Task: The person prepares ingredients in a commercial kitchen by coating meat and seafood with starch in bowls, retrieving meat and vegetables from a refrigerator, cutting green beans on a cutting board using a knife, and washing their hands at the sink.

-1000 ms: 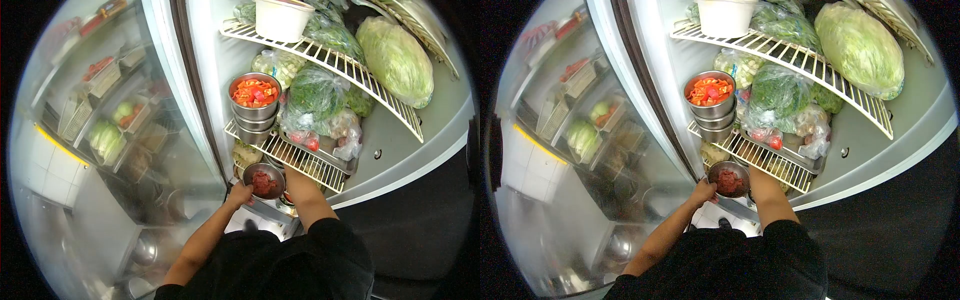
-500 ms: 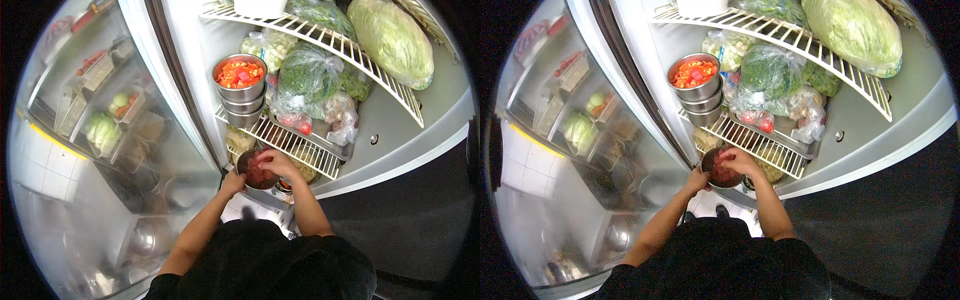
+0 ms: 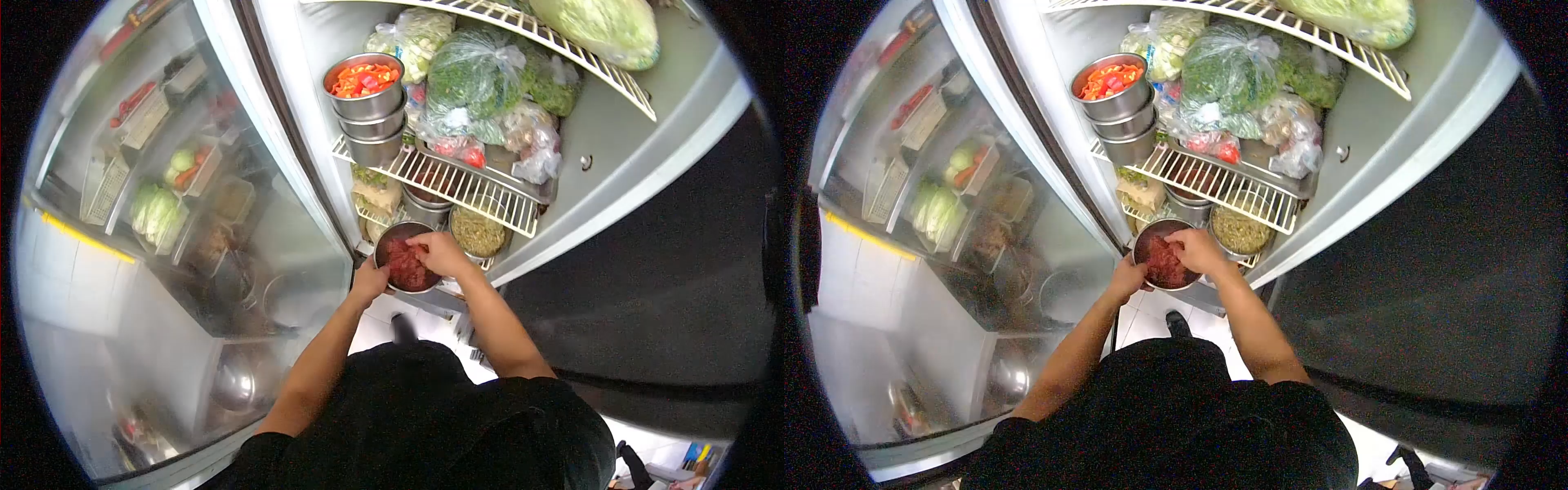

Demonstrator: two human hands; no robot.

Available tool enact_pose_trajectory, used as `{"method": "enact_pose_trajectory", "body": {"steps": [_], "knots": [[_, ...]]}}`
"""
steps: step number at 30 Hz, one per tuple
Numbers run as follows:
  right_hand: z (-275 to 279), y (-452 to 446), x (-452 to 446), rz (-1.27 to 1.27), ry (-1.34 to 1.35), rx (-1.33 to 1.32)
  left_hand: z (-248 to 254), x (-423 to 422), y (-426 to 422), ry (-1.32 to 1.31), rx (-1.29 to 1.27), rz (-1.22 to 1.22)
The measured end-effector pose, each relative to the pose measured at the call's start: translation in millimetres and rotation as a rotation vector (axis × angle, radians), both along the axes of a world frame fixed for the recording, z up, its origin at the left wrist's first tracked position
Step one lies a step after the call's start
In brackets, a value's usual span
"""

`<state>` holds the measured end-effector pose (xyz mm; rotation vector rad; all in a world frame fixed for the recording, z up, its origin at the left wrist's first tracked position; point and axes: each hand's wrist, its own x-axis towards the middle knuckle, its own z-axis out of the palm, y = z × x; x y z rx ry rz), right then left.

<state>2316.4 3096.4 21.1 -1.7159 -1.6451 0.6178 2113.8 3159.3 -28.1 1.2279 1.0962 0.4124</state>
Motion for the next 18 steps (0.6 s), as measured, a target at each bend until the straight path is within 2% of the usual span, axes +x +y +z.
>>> {"method": "enact_pose_trajectory", "body": {"steps": [1, 4, 7, 8, 11, 12, 15, 18], "knots": [[0, -3, 2, 0.042, -0.018, -0.018, -6, -3, -5, -0.008, -0.001, -0.001], [-2, 6, 2, -0.106, 0.475, -0.149, 5, 0, -16, -0.041, -0.04, 0.014], [22, 7, 1, -0.125, 0.699, -0.228, -6, 6, -16, -0.062, -0.063, 0.079], [25, 7, 1, -0.09, 0.467, -0.233, -4, 7, -13, -0.089, -0.071, 0.04], [22, -1, -16, -0.134, 0.228, -0.118, 23, 3, -16, -0.106, 0.011, 0.074], [28, -7, -20, -0.187, 0.258, -0.153, 24, 0, -11, -0.027, -0.042, 0.005], [39, -11, -33, -0.315, 0.714, -0.098, 19, -9, -13, -0.116, -0.02, -0.01], [48, -9, -35, -0.408, 0.77, -0.069, 24, -9, -24, -0.094, -0.017, 0.075]]}}
